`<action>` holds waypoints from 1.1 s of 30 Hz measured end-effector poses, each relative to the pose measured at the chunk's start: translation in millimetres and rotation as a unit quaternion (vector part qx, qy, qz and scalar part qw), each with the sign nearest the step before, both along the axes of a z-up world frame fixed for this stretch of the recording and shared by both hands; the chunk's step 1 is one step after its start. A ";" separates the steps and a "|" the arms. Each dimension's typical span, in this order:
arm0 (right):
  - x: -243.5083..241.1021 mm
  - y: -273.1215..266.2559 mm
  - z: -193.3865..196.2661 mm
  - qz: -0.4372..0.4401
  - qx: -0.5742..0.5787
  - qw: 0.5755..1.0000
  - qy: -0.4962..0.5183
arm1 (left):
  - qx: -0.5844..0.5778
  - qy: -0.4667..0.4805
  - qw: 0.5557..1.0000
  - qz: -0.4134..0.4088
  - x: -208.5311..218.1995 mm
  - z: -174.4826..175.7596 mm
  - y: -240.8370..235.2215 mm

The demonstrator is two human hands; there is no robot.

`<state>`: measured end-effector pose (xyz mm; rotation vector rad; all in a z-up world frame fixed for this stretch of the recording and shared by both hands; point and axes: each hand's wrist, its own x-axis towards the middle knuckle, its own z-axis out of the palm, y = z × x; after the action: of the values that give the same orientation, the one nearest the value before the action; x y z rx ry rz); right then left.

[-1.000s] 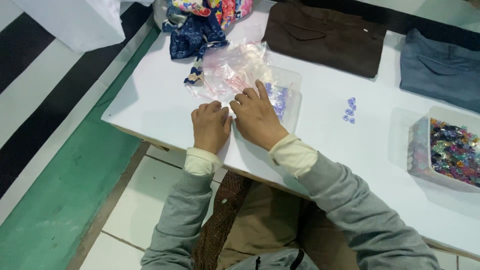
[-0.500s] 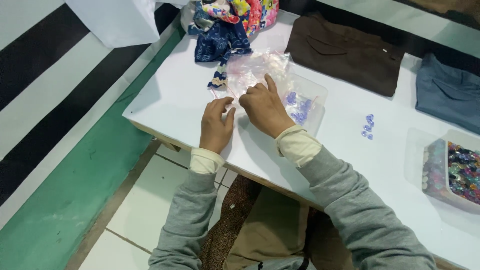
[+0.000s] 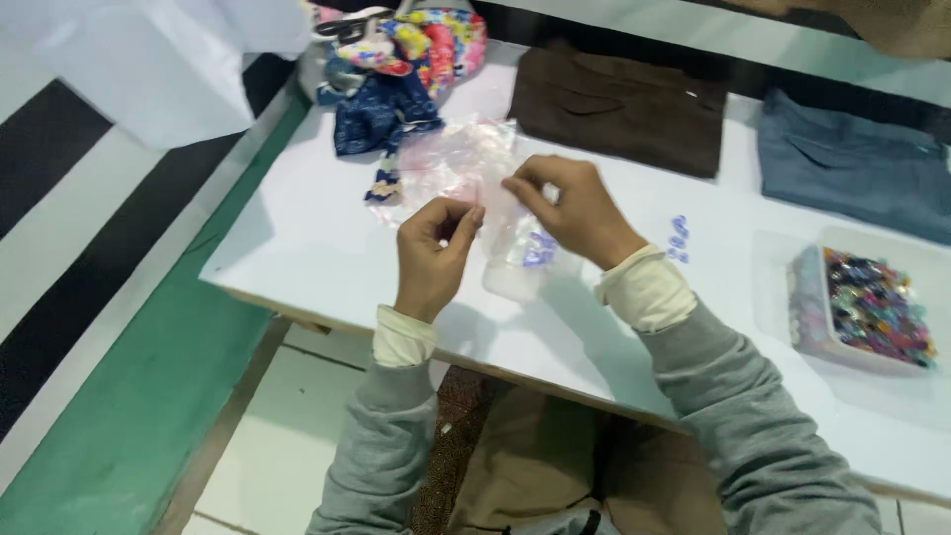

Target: The person sorts small, colorful beads from a plastic container and places them into small, clear plastic bags. They seal the bags and place them into a larger container on the table.

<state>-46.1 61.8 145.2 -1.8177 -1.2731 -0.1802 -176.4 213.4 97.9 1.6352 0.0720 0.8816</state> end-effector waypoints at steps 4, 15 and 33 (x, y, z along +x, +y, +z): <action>39.4 -61.9 -4.4 -0.059 0.063 0.996 0.033 | -0.030 -0.037 0.998 -0.026 50.0 8.8 -72.7; 128.9 -184.5 -103.4 -0.314 0.163 0.934 0.043 | 0.093 -0.088 0.987 0.095 225.4 -64.9 -200.1; 152.0 -185.6 -138.4 -0.264 0.157 0.931 0.199 | 0.236 0.046 0.971 -0.005 241.3 -93.0 -209.7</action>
<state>105.9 -123.9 6.8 -1.7605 -0.4272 -0.2735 64.9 3.7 4.8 2.1183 -0.0892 0.8573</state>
